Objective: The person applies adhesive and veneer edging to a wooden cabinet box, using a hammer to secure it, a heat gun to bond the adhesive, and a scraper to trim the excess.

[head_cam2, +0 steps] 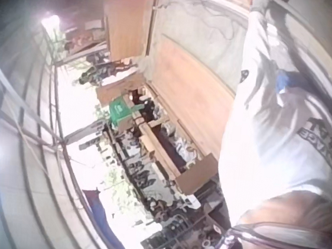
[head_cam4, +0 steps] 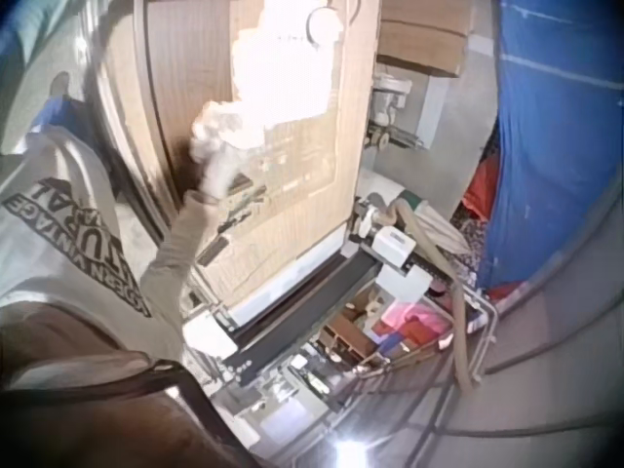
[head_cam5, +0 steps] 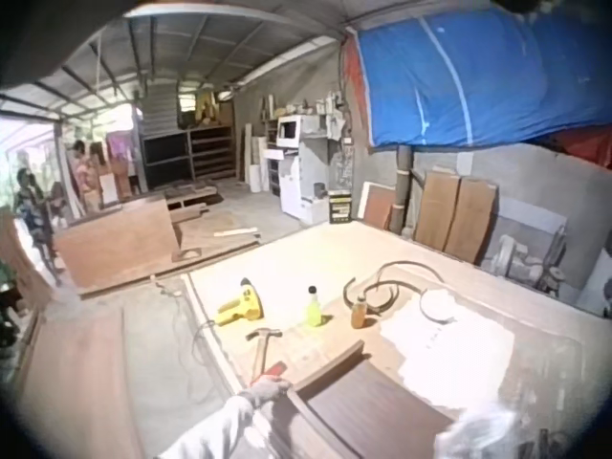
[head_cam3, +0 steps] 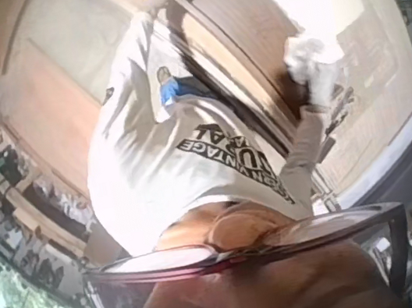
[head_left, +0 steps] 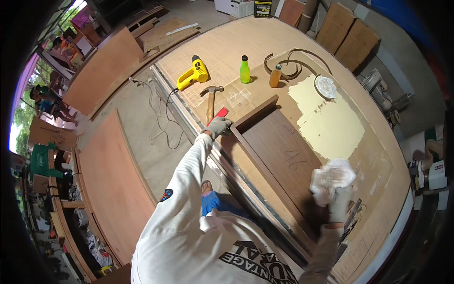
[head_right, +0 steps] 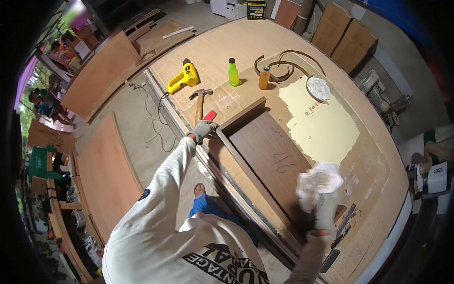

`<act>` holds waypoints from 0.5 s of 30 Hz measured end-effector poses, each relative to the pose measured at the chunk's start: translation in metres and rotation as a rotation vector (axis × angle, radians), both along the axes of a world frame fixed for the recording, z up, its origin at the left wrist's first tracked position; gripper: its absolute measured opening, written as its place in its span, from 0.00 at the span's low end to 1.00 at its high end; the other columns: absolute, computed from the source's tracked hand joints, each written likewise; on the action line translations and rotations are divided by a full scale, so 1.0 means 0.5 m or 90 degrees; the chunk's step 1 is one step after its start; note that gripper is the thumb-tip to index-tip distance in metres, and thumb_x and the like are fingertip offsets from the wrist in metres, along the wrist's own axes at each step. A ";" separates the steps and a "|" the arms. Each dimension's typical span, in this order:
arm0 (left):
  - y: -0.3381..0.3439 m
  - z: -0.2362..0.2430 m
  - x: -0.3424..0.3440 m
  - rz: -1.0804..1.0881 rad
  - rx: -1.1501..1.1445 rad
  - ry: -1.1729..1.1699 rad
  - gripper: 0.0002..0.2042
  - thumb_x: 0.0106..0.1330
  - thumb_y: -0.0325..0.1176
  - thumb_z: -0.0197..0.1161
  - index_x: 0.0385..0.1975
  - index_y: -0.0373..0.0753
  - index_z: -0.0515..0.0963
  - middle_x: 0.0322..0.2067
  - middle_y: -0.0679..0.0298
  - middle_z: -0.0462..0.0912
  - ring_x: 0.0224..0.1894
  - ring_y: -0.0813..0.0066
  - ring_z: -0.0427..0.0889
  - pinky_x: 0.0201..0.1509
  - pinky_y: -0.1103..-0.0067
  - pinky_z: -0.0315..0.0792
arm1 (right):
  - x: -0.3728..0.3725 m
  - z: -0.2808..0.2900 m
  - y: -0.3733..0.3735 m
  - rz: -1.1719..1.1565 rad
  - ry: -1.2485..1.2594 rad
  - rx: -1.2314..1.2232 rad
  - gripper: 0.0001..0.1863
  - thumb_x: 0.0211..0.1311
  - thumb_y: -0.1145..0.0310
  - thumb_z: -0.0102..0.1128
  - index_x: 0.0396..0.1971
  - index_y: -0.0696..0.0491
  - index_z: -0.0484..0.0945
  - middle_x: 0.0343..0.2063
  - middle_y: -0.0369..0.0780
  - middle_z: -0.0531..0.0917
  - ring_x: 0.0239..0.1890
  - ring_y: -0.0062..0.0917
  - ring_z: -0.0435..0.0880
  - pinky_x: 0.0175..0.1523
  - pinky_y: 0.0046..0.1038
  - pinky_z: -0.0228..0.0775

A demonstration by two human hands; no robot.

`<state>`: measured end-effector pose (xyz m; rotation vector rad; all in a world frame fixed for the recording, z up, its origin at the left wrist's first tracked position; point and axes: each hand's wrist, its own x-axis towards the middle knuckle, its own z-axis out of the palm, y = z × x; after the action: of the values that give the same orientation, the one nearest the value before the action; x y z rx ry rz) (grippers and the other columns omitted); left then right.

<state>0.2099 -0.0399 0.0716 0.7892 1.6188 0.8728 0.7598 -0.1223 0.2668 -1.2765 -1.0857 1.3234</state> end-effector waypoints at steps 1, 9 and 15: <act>0.001 0.003 -0.010 -0.011 -0.017 -0.004 0.16 0.73 0.43 0.65 0.45 0.35 0.84 0.35 0.61 0.87 0.30 0.68 0.87 0.36 0.70 0.84 | -0.110 0.031 -0.029 0.012 0.096 -0.058 0.17 0.69 0.71 0.59 0.55 0.58 0.79 0.49 0.38 0.85 0.48 0.25 0.84 0.54 0.30 0.80; 0.010 -0.050 0.042 -0.071 0.093 0.219 0.20 0.66 0.48 0.72 0.38 0.33 0.87 0.30 0.52 0.87 0.35 0.64 0.87 0.42 0.69 0.80 | -0.502 -0.037 -0.025 0.040 0.206 -0.075 0.18 0.75 0.68 0.60 0.58 0.62 0.77 0.51 0.40 0.84 0.50 0.23 0.84 0.54 0.27 0.79; -0.037 -0.108 -0.017 -0.072 -0.078 -0.073 0.18 0.73 0.45 0.63 0.33 0.33 0.86 0.30 0.53 0.88 0.38 0.66 0.89 0.43 0.73 0.81 | -0.630 -0.090 0.142 -0.063 -0.423 0.309 0.11 0.70 0.75 0.57 0.48 0.59 0.82 0.45 0.43 0.86 0.48 0.31 0.85 0.54 0.29 0.76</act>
<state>0.2015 -0.0583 0.0173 0.7245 1.4962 0.7186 0.4447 -0.0515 0.2216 -1.3922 -1.6498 0.4947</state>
